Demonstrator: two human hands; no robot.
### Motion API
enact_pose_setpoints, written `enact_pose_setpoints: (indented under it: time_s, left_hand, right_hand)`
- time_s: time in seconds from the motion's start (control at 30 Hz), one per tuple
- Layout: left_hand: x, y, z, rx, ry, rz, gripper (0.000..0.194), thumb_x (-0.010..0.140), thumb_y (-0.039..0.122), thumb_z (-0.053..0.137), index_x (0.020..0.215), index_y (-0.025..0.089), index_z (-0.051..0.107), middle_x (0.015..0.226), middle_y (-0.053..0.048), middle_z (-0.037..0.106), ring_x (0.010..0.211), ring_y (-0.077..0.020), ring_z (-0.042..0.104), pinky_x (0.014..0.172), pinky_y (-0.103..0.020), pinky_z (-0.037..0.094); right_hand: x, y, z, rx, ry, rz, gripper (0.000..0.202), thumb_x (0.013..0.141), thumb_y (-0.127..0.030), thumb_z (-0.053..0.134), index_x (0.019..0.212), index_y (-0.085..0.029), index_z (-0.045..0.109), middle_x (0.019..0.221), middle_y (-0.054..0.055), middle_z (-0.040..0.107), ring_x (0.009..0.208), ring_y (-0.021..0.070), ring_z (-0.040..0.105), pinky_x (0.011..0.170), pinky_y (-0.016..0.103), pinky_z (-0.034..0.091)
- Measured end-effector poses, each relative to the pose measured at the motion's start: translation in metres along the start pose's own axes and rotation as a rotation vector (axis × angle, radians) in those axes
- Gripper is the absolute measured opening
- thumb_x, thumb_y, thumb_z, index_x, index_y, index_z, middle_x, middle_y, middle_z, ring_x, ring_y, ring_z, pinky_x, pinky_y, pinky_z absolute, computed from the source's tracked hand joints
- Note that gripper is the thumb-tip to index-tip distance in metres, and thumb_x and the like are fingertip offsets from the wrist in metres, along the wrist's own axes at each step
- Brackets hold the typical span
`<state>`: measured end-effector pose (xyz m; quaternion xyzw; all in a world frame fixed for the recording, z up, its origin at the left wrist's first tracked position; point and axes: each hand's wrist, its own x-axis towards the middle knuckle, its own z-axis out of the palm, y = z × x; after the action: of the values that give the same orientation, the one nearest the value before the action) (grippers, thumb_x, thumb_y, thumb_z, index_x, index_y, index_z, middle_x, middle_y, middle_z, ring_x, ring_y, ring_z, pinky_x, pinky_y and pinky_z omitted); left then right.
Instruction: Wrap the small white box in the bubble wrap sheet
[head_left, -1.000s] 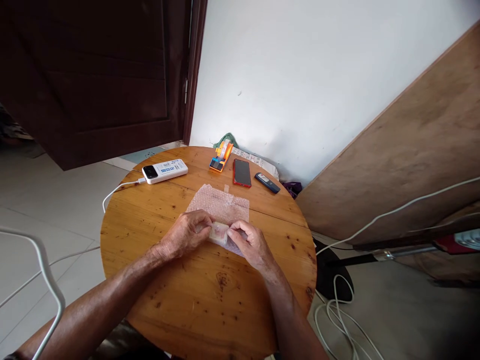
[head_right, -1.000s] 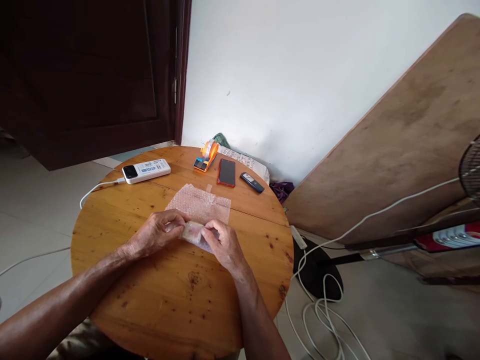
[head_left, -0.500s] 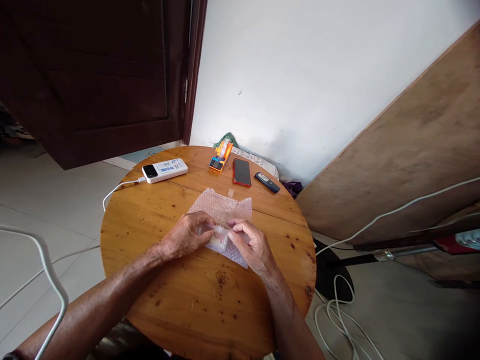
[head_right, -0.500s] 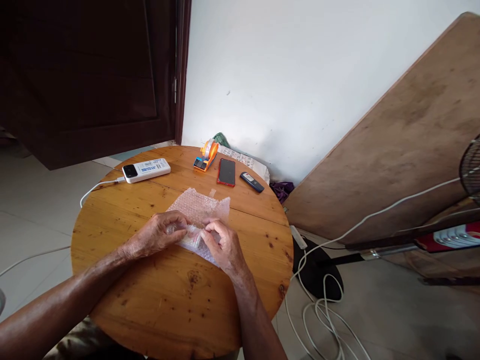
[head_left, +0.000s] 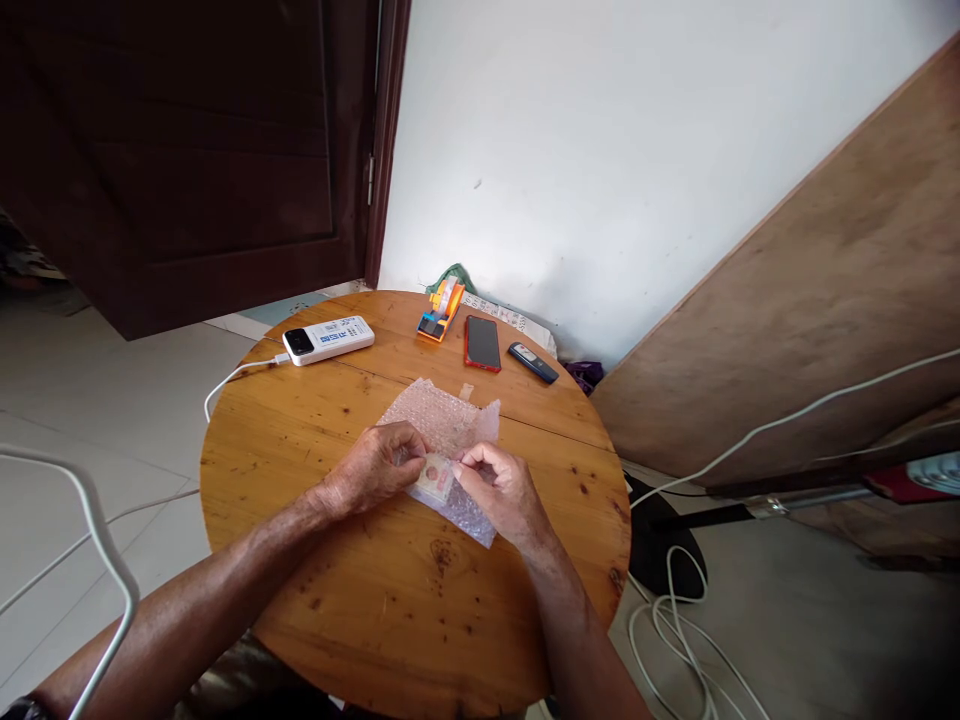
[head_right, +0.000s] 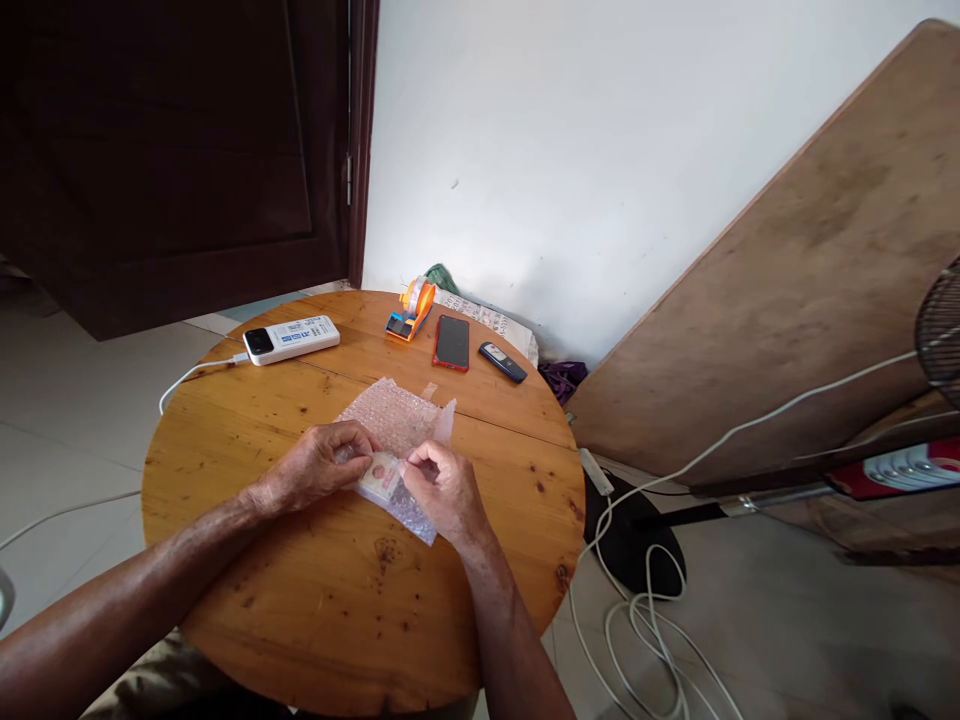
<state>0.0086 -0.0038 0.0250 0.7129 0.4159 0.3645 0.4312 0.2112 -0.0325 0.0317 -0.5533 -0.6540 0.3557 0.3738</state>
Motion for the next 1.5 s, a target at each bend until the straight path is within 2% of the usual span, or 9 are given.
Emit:
enact_pose_setpoints:
  time_s: [0.13, 0.23, 0.33, 0.4, 0.5, 0.67, 1.03, 1.27, 1.5]
  left_hand:
    - [0.002, -0.001, 0.0, -0.023, -0.03, -0.037, 0.009, 0.074, 0.021, 0.055, 0.07, 0.016, 0.061, 0.084, -0.004, 0.069, 0.075, -0.0136, 0.059, 0.067, -0.023, 0.044]
    - [0.003, 0.0, 0.0, -0.032, -0.032, -0.066, 0.01, 0.072, 0.022, 0.056, 0.071, 0.015, 0.062, 0.077, -0.002, 0.067, 0.07, -0.0124, 0.055, 0.064, -0.022, 0.043]
    - [0.004, 0.001, 0.001, -0.055, -0.029, -0.079, 0.013, 0.073, 0.025, 0.057, 0.074, 0.015, 0.065, 0.071, 0.0, 0.063, 0.066, -0.0109, 0.052, 0.06, -0.02, 0.04]
    - [0.004, 0.002, 0.001, -0.071, -0.028, -0.075, 0.014, 0.074, 0.026, 0.057, 0.074, 0.015, 0.065, 0.07, 0.001, 0.063, 0.065, -0.0107, 0.052, 0.06, -0.02, 0.04]
    - [0.005, 0.002, 0.001, -0.089, -0.03, -0.074, 0.014, 0.074, 0.027, 0.057, 0.074, 0.015, 0.064, 0.07, 0.001, 0.063, 0.066, -0.011, 0.052, 0.062, -0.02, 0.042]
    - [0.005, 0.002, 0.001, -0.079, -0.016, -0.085, 0.013, 0.074, 0.028, 0.059, 0.074, 0.016, 0.064, 0.071, 0.001, 0.064, 0.067, -0.0118, 0.056, 0.063, -0.02, 0.044]
    - [0.003, -0.008, -0.011, 0.099, 0.046, -0.042, 0.022, 0.078, 0.033, 0.06, 0.09, 0.018, 0.069, 0.088, -0.003, 0.073, 0.082, -0.0167, 0.065, 0.076, -0.025, 0.05]
    - [0.001, -0.013, -0.026, 0.207, 0.004, -0.043, 0.027, 0.076, 0.033, 0.061, 0.098, 0.019, 0.069, 0.095, -0.004, 0.073, 0.089, -0.0203, 0.065, 0.078, -0.028, 0.051]
    - [0.006, -0.017, -0.029, 0.498, 0.08, -0.098, 0.012, 0.071, 0.016, 0.053, 0.069, 0.02, 0.064, 0.08, -0.003, 0.067, 0.08, -0.0185, 0.061, 0.074, -0.028, 0.046]
  right_hand:
    - [0.001, 0.002, -0.002, -0.018, -0.047, 0.027, 0.016, 0.079, -0.028, 0.06, 0.067, -0.02, 0.054, 0.063, -0.004, 0.053, 0.057, 0.011, 0.049, 0.053, 0.022, 0.038]
    - [0.001, 0.004, -0.003, -0.028, -0.061, 0.004, 0.008, 0.081, -0.028, 0.06, 0.082, -0.02, 0.058, 0.072, -0.003, 0.059, 0.064, 0.0128, 0.056, 0.058, 0.023, 0.044]
    - [0.0, 0.005, -0.002, -0.125, -0.031, -0.16, 0.016, 0.083, -0.021, 0.057, 0.098, -0.022, 0.061, 0.098, 0.004, 0.065, 0.09, 0.0181, 0.063, 0.076, 0.029, 0.051]
    - [0.0, 0.004, 0.0, -0.235, -0.009, -0.335, 0.017, 0.085, -0.017, 0.053, 0.097, -0.023, 0.064, 0.113, 0.007, 0.063, 0.106, 0.0209, 0.06, 0.089, 0.034, 0.05]
    - [-0.002, 0.001, 0.003, -0.347, -0.015, -0.489, 0.02, 0.089, -0.015, 0.048, 0.089, -0.023, 0.066, 0.114, 0.008, 0.062, 0.109, 0.0222, 0.059, 0.095, 0.038, 0.047]
    - [-0.004, -0.003, 0.006, -0.404, -0.036, -0.479, 0.009, 0.089, -0.026, 0.058, 0.095, -0.023, 0.065, 0.112, 0.01, 0.063, 0.105, 0.0245, 0.06, 0.092, 0.04, 0.05]
    - [-0.006, -0.001, 0.009, -0.459, -0.109, -0.497, 0.035, 0.097, -0.02, 0.046, 0.128, -0.024, 0.059, 0.135, 0.011, 0.053, 0.122, 0.0242, 0.055, 0.102, 0.042, 0.048]
    - [-0.007, -0.002, 0.01, -0.459, -0.13, -0.516, 0.032, 0.096, -0.017, 0.045, 0.119, -0.025, 0.065, 0.135, 0.01, 0.053, 0.122, 0.0241, 0.055, 0.102, 0.042, 0.049]
    - [-0.007, -0.002, 0.012, -0.459, -0.12, -0.518, 0.029, 0.096, -0.02, 0.046, 0.119, -0.025, 0.065, 0.131, 0.01, 0.056, 0.119, 0.0236, 0.056, 0.101, 0.042, 0.049]
